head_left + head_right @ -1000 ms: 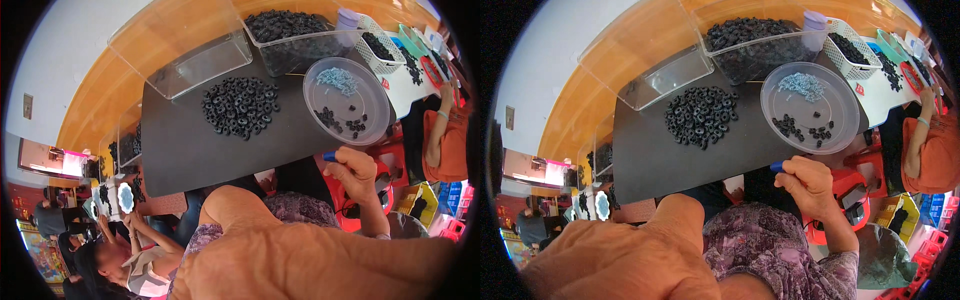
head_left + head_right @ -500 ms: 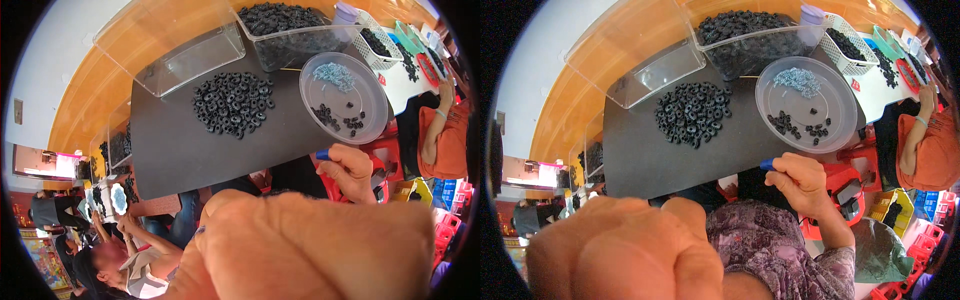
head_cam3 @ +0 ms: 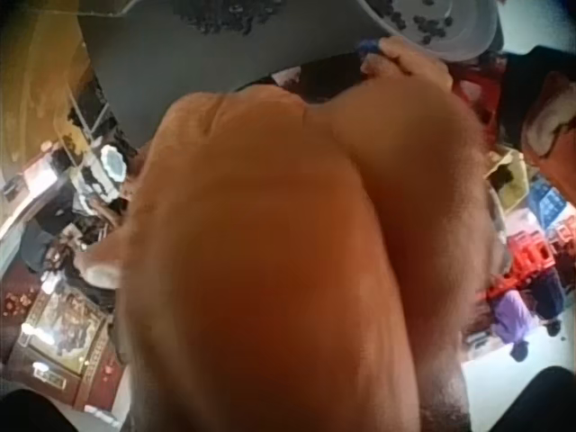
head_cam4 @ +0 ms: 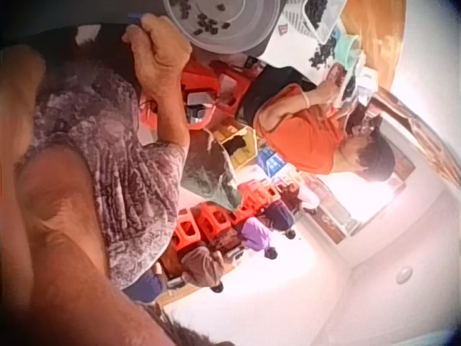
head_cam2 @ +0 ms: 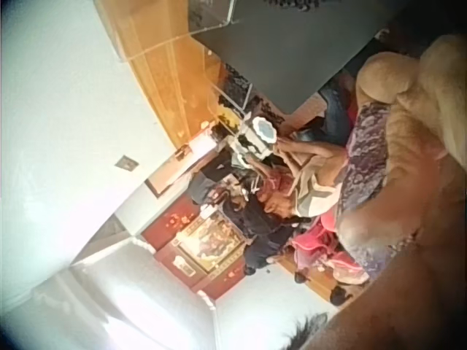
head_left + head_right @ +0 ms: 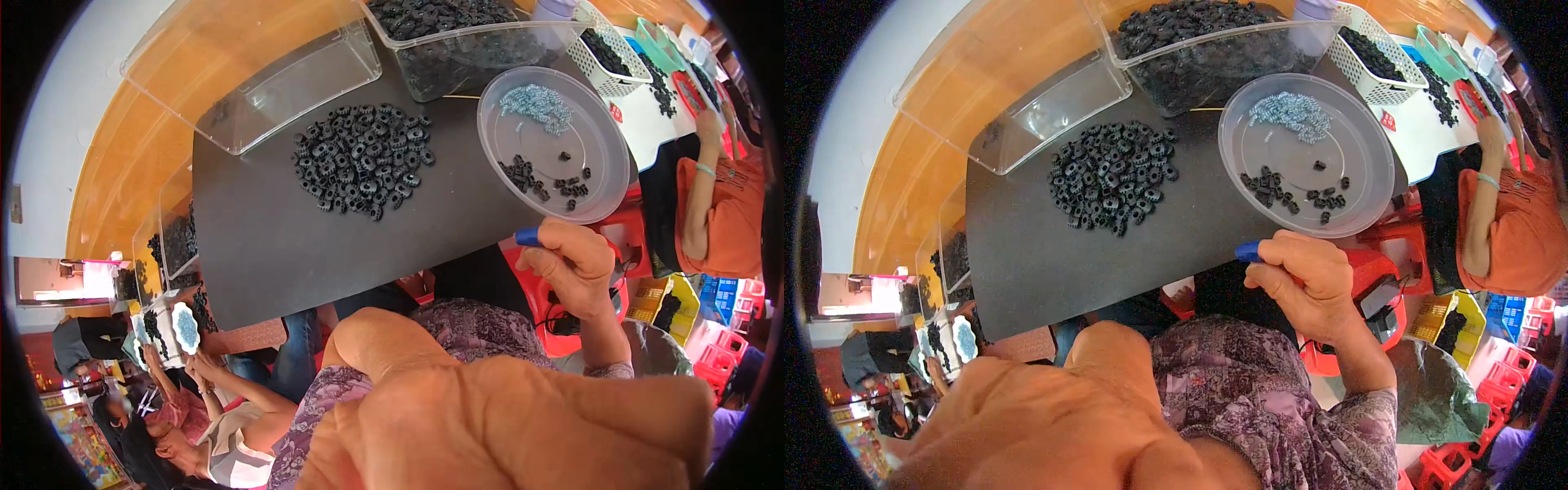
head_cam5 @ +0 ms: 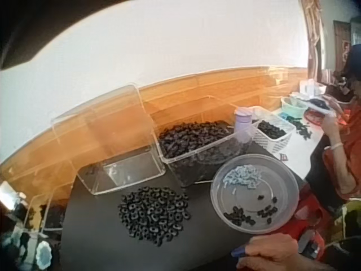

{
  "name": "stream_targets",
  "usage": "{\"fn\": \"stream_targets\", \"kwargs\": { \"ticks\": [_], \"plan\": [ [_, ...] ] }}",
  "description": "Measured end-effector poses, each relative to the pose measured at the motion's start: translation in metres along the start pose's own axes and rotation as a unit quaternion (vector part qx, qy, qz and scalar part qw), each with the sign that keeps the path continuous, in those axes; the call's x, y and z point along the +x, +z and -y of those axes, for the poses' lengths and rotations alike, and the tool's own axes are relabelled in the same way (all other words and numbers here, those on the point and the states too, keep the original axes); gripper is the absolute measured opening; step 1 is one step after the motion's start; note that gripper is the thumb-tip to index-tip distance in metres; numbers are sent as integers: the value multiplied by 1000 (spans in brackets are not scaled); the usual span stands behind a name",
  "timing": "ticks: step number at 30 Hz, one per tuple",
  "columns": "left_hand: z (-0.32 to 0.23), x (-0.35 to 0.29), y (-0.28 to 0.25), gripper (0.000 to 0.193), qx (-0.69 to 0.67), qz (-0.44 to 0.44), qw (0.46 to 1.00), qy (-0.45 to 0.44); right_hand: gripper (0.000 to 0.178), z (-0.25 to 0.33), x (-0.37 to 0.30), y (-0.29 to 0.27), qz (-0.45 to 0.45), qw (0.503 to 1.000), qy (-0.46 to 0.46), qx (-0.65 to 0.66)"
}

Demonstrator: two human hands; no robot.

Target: The person assembles plastic components by hand, repeatedly picking up black plastic pieces and attaching small parts onto them at a table.

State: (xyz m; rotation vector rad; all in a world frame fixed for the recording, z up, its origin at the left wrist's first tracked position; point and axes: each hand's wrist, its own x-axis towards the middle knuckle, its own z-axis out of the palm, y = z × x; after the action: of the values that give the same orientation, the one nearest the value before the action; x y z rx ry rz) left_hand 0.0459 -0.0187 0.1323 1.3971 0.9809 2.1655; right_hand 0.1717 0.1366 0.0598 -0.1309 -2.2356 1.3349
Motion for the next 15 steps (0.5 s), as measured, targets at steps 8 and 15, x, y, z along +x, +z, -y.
{"fn": "stream_targets", "kwargs": {
  "ticks": [8,15],
  "plan": [
    [6,-9,14,50,-52,13,998,16,14,-2,-1,-9,1,1000,9,6],
    [3,-17,5,51,-111,22,993,24,16,-1,2,-22,-27,1000,11,-2]
  ]
}}
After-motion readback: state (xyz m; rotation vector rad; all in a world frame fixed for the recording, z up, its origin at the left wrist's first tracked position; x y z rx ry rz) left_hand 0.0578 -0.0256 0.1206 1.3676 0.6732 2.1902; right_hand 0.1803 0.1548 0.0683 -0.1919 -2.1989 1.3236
